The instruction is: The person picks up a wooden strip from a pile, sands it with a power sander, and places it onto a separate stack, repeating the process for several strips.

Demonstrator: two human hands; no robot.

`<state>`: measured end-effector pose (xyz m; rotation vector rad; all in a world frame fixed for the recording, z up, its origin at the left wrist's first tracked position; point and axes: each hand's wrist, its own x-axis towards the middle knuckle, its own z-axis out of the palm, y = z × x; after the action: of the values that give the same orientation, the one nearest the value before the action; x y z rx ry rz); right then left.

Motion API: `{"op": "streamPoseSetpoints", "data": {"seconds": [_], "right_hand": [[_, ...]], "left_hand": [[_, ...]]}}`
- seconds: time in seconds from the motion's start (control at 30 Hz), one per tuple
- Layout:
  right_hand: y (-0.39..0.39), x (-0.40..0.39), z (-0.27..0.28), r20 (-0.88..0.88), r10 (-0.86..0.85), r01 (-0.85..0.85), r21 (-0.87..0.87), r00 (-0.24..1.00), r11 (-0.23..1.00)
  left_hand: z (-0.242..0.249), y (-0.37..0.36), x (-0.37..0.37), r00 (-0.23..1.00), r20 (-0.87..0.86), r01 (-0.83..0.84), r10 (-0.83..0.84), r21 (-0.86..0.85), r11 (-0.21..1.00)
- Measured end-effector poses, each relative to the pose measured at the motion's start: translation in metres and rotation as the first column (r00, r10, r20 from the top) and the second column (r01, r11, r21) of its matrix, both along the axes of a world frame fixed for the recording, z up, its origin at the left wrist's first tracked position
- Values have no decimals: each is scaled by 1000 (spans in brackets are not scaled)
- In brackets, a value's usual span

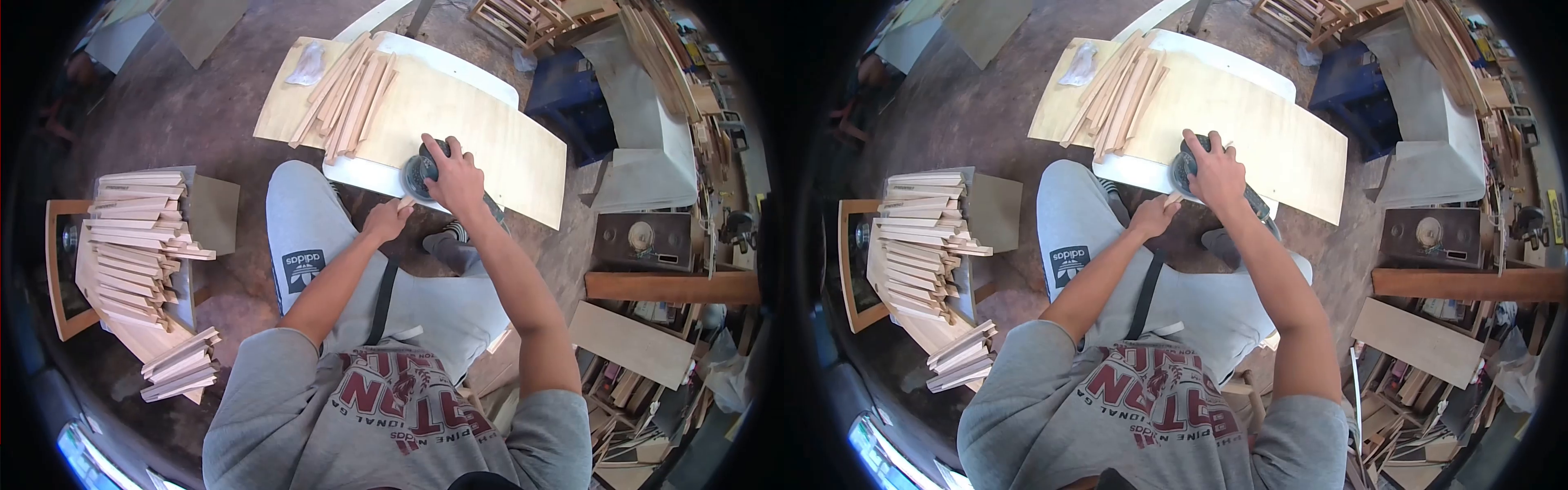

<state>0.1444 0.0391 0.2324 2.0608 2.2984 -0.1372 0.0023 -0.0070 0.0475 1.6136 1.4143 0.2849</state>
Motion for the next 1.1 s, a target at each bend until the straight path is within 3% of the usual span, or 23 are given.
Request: {"op": "streamPoseSetpoints", "data": {"seconds": [0.4, 0.63, 0.83, 0.93, 1.1], "right_hand": [[18, 17, -10, 10, -77, 77, 58, 997, 995], [-13, 23, 4, 3, 27, -27, -51, 1000, 998], [-10, 27, 6, 31, -15, 17, -46, 999, 999], [-16, 24, 3, 41, 66, -65, -42, 997, 997], [4, 32, 2, 51, -93, 93, -6, 994, 996]], "left_hand": [[5, 0, -2, 1000, -5, -17, 16, -24, 1000], [3, 2, -1, 1000, 1, -8, 8, -28, 1000], [5, 0, 0, 1000, -12, -2, 2, -38, 999], [6, 1, 0, 1000, 14, -9, 9, -2, 1000], [6, -2, -1, 1000, -1, -5, 5, -16, 1000]]}}
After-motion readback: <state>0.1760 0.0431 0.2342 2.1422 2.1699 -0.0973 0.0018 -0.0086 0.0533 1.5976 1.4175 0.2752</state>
